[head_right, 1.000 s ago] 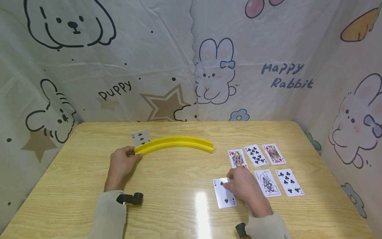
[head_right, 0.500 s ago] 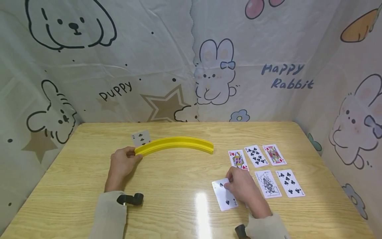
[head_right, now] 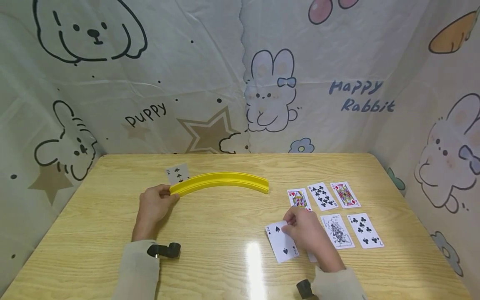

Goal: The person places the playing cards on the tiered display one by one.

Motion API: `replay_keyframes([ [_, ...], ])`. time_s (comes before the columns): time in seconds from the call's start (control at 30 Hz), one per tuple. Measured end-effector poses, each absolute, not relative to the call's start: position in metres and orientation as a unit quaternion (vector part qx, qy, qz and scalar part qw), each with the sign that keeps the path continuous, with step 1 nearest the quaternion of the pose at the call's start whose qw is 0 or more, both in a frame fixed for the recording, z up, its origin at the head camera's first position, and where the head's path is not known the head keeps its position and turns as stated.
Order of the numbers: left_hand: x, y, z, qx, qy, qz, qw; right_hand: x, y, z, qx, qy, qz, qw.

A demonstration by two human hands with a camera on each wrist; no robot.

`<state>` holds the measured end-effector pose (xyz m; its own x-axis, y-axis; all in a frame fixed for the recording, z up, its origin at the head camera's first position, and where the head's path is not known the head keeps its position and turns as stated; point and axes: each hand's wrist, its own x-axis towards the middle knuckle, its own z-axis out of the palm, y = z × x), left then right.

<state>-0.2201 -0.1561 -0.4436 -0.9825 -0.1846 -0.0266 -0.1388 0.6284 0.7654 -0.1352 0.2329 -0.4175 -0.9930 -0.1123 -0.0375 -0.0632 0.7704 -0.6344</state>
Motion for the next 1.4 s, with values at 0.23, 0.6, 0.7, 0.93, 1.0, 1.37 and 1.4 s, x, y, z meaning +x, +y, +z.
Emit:
replay_keyframes([
  [0.23,-0.219,-0.157,-0.444,0.094,-0.902,-0.420,0.023,-0.136,0.235,-0.417,-0.053,0.927,-0.371,0.017],
  [0.6,-0.218,-0.155,-0.443,0.089,-0.900,-0.426,0.023,-0.136,0.236,-0.414,-0.069,0.904,-0.422,0.002],
  [0.7,-0.218,-0.155,-0.443,0.090,-0.901,-0.424,0.024,-0.137,0.235,-0.410,-0.069,0.900,-0.431,0.004],
  [0.93,-0.218,-0.155,-0.442,0.089,-0.900,-0.425,0.027,-0.141,0.233,-0.404,-0.068,0.895,-0.441,-0.003],
  [1.0,-0.218,-0.155,-0.442,0.089,-0.900,-0.425,0.026,-0.141,0.233,-0.403,-0.070,0.893,-0.445,-0.008],
  [1.37,-0.219,-0.155,-0.442,0.095,-0.900,-0.425,0.020,-0.148,0.230,-0.398,-0.082,0.881,-0.466,-0.024],
  [1.4,-0.220,-0.155,-0.443,0.095,-0.901,-0.424,0.021,-0.150,0.229,-0.397,-0.082,0.882,-0.463,-0.024],
])
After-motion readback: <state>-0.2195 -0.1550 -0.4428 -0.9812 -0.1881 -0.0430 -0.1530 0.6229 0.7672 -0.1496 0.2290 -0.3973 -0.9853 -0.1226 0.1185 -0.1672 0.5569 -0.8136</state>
